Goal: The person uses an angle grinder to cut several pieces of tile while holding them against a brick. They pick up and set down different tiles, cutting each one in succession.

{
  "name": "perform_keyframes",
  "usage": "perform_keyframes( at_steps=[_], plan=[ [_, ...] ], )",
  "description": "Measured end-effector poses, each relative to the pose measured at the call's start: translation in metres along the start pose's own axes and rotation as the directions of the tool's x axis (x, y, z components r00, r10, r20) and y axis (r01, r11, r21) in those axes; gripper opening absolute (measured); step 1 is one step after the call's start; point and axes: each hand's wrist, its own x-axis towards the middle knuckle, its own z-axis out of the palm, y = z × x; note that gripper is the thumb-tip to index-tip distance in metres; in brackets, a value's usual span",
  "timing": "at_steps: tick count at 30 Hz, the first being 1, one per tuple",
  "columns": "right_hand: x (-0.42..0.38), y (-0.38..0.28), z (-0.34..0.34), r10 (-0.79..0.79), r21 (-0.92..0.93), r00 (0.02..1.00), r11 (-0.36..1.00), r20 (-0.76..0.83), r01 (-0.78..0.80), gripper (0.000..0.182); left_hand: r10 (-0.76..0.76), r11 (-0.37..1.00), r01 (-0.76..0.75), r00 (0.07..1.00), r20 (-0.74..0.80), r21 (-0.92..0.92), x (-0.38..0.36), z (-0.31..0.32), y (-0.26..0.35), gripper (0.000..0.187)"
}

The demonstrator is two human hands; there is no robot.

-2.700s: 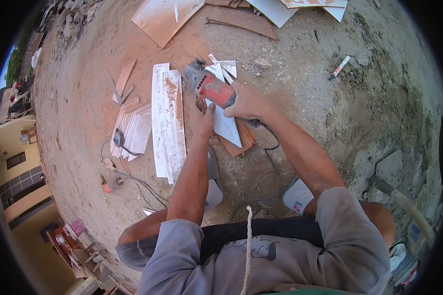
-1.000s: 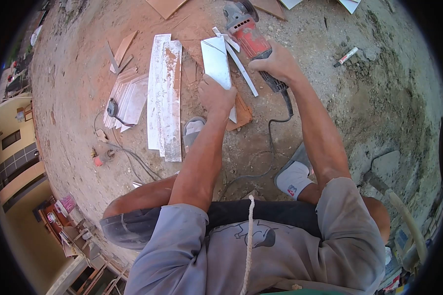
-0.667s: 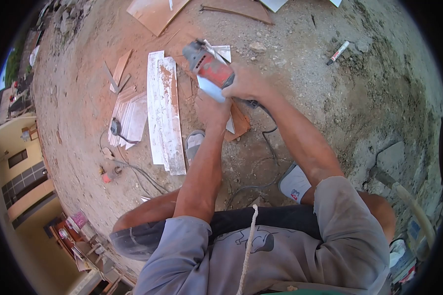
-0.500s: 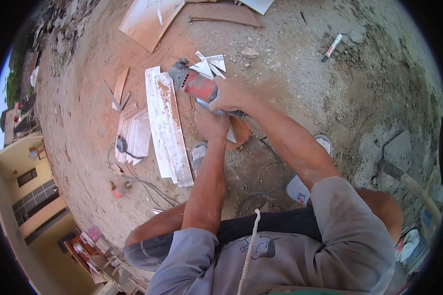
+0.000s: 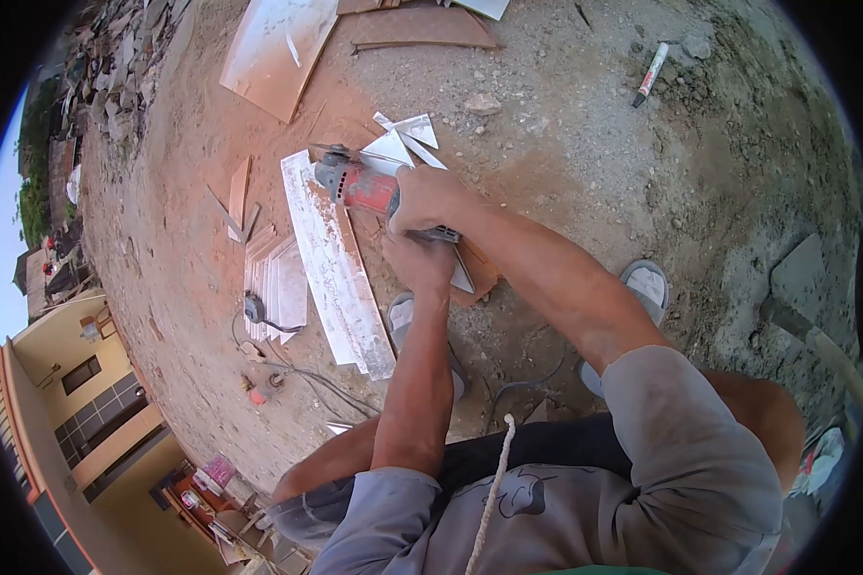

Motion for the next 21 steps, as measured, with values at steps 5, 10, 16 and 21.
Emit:
perform_keyframes(
  at_steps=[5, 10, 16, 21],
  plan=[
    [0.003, -0.002, -0.005, -0.005, -0.006, 0.998, 1.0, 0.059, 0.005, 0.071, -0.001, 0.999, 0.003, 0.999, -0.042, 0.049, -0.003, -0.004, 0.009, 0.065],
    [-0.001, -0.006, -0.009, 0.031, 0.0, 0.999, 1.0, 0.029, -0.031, 0.061, -0.031, 0.995, 0.036, 0.998, -0.052, 0.098, -0.004, -0.005, 0.011, 0.069],
    [0.002, -0.005, -0.006, 0.037, -0.003, 0.999, 0.999, 0.01, -0.037, 0.062, -0.132, 0.985, 0.126, 0.99, 0.043, 0.118, -0.002, -0.009, 0.016, 0.07],
    [0.002, -0.006, -0.008, 0.04, -0.01, 0.999, 0.999, 0.023, -0.039, 0.062, -0.106, 0.984, 0.108, 0.994, -0.02, 0.142, -0.001, -0.007, 0.015, 0.07]
  ],
)
